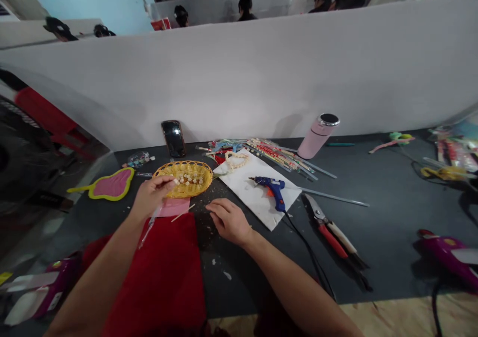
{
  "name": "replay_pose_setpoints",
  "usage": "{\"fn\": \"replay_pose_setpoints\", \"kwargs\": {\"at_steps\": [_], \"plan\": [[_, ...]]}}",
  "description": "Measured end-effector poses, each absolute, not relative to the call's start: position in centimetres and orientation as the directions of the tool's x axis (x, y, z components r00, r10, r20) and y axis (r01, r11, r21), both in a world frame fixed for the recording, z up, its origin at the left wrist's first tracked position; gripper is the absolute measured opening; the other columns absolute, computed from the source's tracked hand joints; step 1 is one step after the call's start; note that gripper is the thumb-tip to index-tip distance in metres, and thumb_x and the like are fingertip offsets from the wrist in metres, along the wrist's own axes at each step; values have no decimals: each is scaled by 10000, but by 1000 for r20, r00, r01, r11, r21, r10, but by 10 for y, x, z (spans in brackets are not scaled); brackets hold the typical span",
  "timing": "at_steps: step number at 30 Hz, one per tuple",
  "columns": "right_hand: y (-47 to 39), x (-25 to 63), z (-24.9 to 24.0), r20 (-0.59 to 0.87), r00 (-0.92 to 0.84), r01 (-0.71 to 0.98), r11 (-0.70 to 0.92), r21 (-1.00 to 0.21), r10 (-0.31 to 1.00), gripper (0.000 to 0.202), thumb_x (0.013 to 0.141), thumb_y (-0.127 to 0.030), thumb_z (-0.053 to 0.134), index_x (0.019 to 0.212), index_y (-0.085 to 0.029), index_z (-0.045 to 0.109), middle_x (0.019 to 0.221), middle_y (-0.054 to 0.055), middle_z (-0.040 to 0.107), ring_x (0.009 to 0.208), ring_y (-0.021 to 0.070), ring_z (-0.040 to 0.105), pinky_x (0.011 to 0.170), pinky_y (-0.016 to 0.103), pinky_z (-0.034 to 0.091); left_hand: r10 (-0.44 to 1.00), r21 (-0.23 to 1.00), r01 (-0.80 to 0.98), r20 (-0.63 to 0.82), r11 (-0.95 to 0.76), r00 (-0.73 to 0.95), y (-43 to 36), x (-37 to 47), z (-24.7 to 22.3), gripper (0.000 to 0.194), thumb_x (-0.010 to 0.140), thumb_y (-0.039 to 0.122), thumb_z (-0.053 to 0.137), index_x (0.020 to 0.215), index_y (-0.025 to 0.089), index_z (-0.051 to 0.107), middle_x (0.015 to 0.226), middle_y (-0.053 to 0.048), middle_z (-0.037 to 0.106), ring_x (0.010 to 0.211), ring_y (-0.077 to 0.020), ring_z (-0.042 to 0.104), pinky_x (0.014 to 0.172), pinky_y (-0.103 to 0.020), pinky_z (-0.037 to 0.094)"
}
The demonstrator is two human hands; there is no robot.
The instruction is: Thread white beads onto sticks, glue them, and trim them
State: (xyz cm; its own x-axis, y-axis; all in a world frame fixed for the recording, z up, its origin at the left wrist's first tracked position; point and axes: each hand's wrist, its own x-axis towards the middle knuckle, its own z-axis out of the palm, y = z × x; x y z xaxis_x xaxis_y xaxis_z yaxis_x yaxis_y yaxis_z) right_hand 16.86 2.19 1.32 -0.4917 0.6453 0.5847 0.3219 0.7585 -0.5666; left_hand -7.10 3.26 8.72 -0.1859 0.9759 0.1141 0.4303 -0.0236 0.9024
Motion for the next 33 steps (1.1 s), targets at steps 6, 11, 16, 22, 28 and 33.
{"fn": "replay_pose_setpoints", "kwargs": {"at_steps": [6, 11, 16, 22, 28, 33], "plan": [[24, 168, 12, 574, -542, 329, 783, -527, 614, 241, 871, -127, 453, 1061, -198, 584, 1003, 90, 621, 937, 178, 585, 824, 333, 518, 995, 613, 790, 89, -12, -55, 98, -113, 59, 292, 751, 370, 562, 902, 167, 708, 881, -57, 721, 811, -204, 641, 733, -282, 463], [26, 170, 9, 588, -539, 331, 793, -511, 603, 229, 873, -129, 445, 1033, -204, 591, 996, 90, 629, 929, 171, 596, 815, 322, 518, 992, 213, 969, 1, -123, 126, 121, -95, 60, 279, 814, 332, 466, 854, 206, 711, 871, -58, 715, 819, -205, 631, 719, -278, 429], [27, 169, 6, 555, -559, 339, 780, -525, 617, 230, 872, -132, 447, 1038, -211, 585, 1015, 85, 628, 941, 168, 597, 830, 320, 512, 989, 85, 986, -23, -141, 143, 125, -88, 64, 258, 809, 283, 474, 715, 189, 696, 791, -96, 685, 801, -222, 615, 743, -308, 415], [28, 169, 6, 541, -574, 332, 778, -533, 615, 241, 853, -105, 440, 1014, -201, 591, 1008, 84, 631, 931, 165, 602, 826, 307, 515, 986, -2, 986, -27, -165, 164, 127, -88, 61, 265, 816, 253, 459, 736, 177, 700, 841, -117, 669, 859, -231, 599, 817, -324, 409], [29, 170, 2, 517, -584, 336, 766, -547, 626, 238, 861, -116, 440, 1022, -202, 593, 1013, 83, 628, 940, 162, 602, 838, 304, 511, 987, -12, 987, 12, -158, 158, 126, -95, 61, 333, 781, 128, 436, 979, 192, 696, 965, -100, 679, 933, -234, 590, 847, -315, 417], [31, 170, 5, 521, -570, 315, 755, -576, 635, 232, 874, -129, 431, 1024, -201, 593, 1007, 92, 628, 933, 168, 609, 827, 320, 523, 983, 111, 983, 131, -144, 129, 117, -98, 65, 349, 799, 131, 413, 1010, 181, 687, 1020, -104, 669, 970, -253, 581, 869, -348, 428]]}}
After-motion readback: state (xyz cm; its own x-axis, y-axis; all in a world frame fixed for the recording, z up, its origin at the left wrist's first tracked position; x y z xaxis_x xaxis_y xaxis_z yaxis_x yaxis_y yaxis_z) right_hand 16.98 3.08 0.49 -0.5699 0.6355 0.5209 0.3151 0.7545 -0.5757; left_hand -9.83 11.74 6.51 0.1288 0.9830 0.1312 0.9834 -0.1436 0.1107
